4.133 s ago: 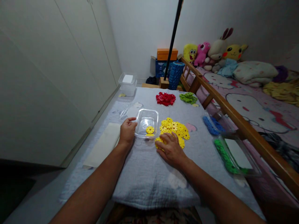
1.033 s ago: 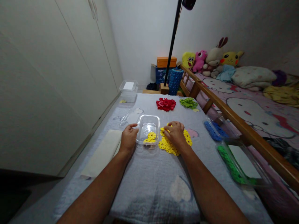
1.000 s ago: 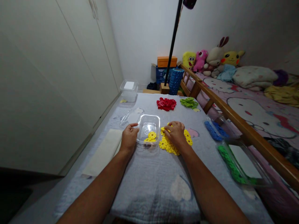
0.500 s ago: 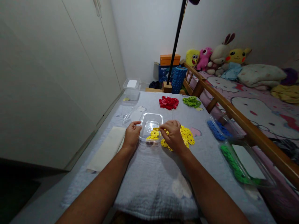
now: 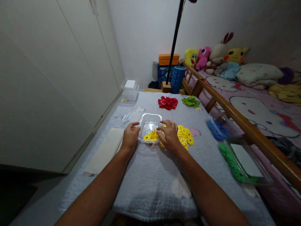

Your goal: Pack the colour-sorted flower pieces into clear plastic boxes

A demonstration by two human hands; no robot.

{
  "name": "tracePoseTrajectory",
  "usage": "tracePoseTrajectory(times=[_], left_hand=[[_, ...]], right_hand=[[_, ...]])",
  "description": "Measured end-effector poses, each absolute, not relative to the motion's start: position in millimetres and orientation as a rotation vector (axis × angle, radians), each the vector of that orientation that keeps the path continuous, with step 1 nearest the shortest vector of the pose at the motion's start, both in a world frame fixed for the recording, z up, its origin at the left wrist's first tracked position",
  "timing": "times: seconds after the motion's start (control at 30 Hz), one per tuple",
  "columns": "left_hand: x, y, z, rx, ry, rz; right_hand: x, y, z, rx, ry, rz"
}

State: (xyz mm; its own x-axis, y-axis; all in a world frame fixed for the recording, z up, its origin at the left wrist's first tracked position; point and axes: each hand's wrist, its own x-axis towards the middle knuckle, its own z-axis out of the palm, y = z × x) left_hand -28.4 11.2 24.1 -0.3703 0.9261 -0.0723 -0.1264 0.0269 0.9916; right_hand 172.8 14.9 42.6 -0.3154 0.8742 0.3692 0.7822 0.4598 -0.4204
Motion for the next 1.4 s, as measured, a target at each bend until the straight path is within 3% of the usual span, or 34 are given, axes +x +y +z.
tracePoseTrajectory(times=[0.23, 0.4, 0.7, 1.03, 1.4], left_hand=[[-29, 10, 24, 0.881, 1.417, 1.506], [-28, 9, 25, 0.871, 1.415, 1.503], [-28, 10, 25, 0.878, 1.44, 1.497], [-28, 10, 24, 0.882, 1.428, 1.503], [-30, 12, 18, 0.891, 1.408, 1.495]], right_hand=[[221, 44, 38, -1.689, -1.899, 0.109], [232, 47, 27, -1.827, -2.04, 0.064], [209, 38, 30, -1.725, -2.281, 0.004], [209, 36, 40, -1.627, -2.048, -0.008], [180, 15, 51, -1.305, -2.089, 0.381]])
